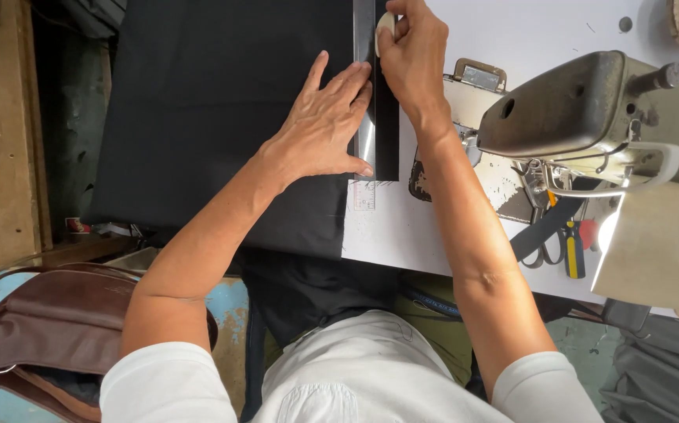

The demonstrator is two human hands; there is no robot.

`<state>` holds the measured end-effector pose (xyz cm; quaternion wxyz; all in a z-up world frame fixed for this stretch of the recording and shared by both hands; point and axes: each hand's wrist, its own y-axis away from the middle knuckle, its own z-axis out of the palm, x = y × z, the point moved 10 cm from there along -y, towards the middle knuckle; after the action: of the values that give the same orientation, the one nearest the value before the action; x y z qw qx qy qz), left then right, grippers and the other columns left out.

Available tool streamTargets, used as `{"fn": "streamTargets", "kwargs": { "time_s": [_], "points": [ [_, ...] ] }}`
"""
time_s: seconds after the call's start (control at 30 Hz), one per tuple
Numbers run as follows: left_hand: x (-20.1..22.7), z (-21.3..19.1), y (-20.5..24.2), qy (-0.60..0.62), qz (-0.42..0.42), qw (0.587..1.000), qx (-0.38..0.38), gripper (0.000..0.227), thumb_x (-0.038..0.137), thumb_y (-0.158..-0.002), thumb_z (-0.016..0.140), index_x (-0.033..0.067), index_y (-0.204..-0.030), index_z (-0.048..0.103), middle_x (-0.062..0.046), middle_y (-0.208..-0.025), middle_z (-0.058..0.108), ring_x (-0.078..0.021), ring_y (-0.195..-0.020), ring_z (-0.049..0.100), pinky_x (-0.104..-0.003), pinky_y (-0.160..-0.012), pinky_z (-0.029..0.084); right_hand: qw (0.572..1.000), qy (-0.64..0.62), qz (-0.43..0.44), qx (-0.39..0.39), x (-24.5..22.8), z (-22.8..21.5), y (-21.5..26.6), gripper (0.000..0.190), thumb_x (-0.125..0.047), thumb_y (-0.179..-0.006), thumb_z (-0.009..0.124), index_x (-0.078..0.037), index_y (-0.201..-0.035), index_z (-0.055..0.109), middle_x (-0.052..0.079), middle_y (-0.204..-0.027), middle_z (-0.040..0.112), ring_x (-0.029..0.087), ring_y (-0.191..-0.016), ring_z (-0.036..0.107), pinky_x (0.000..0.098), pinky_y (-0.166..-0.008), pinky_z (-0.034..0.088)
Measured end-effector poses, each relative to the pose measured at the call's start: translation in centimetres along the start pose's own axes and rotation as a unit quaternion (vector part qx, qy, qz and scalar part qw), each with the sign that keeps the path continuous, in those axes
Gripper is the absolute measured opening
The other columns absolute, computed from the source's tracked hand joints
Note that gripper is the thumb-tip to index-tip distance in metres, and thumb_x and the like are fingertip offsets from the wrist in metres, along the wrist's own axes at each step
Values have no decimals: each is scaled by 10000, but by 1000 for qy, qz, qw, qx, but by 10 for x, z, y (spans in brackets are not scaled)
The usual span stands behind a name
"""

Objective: Measuring, marking with chalk, and cutting black fabric on a sewing table using a ruler and scissors.

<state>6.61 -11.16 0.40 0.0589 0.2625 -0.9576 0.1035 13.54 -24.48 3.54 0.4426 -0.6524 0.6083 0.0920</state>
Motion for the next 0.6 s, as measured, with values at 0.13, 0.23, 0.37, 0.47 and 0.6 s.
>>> {"fn": "streamTargets", "kwargs": {
  "time_s": [0.13,0.23,0.37,0.47,0.6],
  "points": [
    [0,-3,-1,8,9,1000,17,1379,881,-658,881,-135,-1525,539,-298,-1670,446,-359,-1605,369,-627,-1318,16,999,0,42,-24,-11,-11,26,177,-1,-961,688,-15,-1131,735,-13,-708,560,118,-644,541,318,-650,505],
    [2,4,2,-1,19,1000,15,1366,865,-678,859,-152,-1529,534,-308,-1670,443,-385,-1592,384,-652,-1305,28,995,18,83,-60,-36,-26,82,218,-64,-962,641,-9,-1144,747,-24,-658,497,123,-600,465,334,-613,443],
    [-1,6,-2,-1,22,1000,16,1366,884,-693,841,-148,-1532,530,-307,-1665,420,-392,-1575,405,-660,-1295,66,982,33,153,-104,-67,-52,160,236,-160,-1013,645,-16,-1156,766,15,-729,539,160,-674,547,352,-647,474],
    [-2,8,1,5,18,1000,1,1363,863,-712,837,-148,-1560,493,-313,-1692,387,-393,-1593,364,-652,-1299,53,972,10,175,-156,-80,-61,187,243,-125,-1037,682,-16,-1237,767,22,-755,554,142,-648,527,320,-609,481],
    [-1,0,4,65,3,997,-31,1327,750,-754,889,-164,-1582,400,-286,-1739,259,-397,-1626,251,-670,-1290,134,985,-35,156,-64,-78,-83,152,236,-87,-1069,708,-34,-1299,701,26,-775,660,119,-631,625,274,-603,553]
  ]
}}
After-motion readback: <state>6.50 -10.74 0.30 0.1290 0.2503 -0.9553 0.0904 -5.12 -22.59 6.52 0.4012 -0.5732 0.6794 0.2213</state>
